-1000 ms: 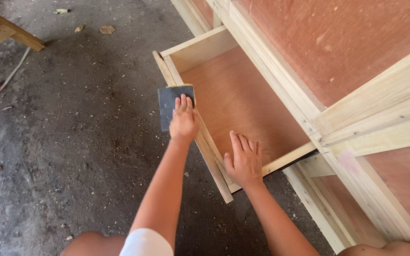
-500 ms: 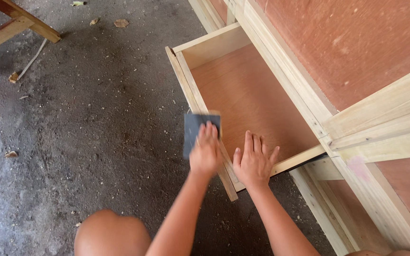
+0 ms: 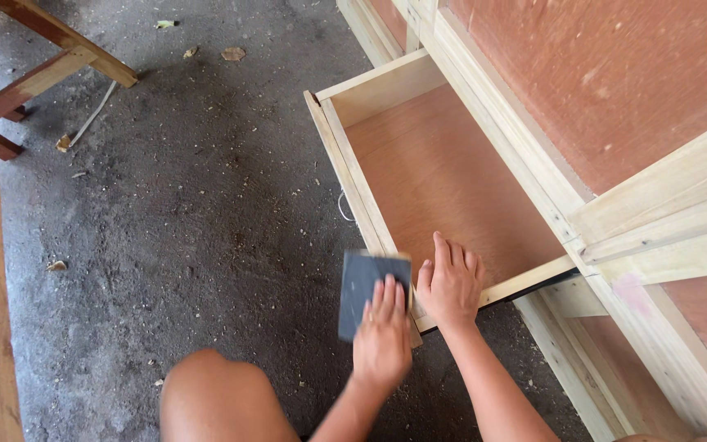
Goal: The person sands the surfaces and edges of an unfinished wooden cabinet, including its interior panels, door frames, and a pulled-out drawer, using a piece of sandpaper held by hand. They open the cabinet doors and pull out a drawer to reach different areas, sanding the wood surfaces throughout the episode.
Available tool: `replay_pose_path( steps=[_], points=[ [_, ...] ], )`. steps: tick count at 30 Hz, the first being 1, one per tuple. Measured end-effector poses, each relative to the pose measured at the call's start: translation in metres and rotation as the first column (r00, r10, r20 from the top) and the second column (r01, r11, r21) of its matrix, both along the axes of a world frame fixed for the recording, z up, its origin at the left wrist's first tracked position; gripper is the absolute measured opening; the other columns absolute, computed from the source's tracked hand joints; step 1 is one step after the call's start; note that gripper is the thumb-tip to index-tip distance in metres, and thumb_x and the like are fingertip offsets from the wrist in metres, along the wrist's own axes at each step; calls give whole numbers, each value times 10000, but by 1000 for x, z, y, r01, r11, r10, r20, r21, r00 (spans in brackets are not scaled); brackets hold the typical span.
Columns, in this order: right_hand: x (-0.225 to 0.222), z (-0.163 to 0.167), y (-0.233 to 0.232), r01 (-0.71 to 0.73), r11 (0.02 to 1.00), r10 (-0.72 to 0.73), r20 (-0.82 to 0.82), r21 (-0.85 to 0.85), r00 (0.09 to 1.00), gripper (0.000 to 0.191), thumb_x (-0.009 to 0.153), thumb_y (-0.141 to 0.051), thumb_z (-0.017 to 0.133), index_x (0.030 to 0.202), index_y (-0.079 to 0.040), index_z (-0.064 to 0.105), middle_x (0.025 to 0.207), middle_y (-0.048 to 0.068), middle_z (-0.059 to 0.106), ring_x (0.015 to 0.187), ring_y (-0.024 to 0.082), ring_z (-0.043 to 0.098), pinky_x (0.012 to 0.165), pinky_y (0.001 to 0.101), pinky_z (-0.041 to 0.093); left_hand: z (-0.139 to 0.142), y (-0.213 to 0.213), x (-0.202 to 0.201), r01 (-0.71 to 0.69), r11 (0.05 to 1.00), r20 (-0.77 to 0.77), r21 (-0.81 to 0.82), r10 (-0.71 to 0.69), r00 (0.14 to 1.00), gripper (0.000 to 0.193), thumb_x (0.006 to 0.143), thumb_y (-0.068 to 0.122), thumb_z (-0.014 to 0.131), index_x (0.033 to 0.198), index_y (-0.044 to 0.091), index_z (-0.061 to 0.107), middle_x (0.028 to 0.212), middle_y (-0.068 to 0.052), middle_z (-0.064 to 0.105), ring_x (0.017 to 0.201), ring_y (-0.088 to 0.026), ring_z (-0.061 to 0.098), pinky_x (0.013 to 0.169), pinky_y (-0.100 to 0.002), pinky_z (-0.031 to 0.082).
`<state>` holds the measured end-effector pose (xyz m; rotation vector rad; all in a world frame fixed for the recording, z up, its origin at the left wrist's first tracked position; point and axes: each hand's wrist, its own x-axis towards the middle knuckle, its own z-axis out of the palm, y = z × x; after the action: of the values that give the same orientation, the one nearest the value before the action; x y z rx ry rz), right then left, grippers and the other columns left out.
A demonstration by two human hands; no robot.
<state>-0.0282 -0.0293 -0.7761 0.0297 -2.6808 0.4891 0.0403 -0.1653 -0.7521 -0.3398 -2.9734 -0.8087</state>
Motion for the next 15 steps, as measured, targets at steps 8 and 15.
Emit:
replay_pose_path(
  steps=[8, 15],
  points=[
    [3, 0, 1, -1, 999, 1, -7, -52, 1000, 443, 847, -138, 628, 1288, -94, 644, 1122, 88, 690, 1091, 304, 592, 1011, 487, 415, -4, -36, -127, -176, 970, -189, -169, 143, 971, 532, 1030, 223, 401, 1506, -8, 448, 1611, -213, 376, 1474, -363, 392, 1198, -568, 283],
    [4, -4, 2, 28, 995, -30, -17, -94, 999, 409, 826, -110, 628, 1233, -112, 665, 1088, 74, 686, 1058, 305, 593, 960, 483, 422, 15, -45, -195, -187, 954, -92, -233, 170, 981, 577, 1019, 239, 420, 1533, -19, 375, 1652, -182, 288, 1521, -368, 273, 1211, -547, 246]
  ],
)
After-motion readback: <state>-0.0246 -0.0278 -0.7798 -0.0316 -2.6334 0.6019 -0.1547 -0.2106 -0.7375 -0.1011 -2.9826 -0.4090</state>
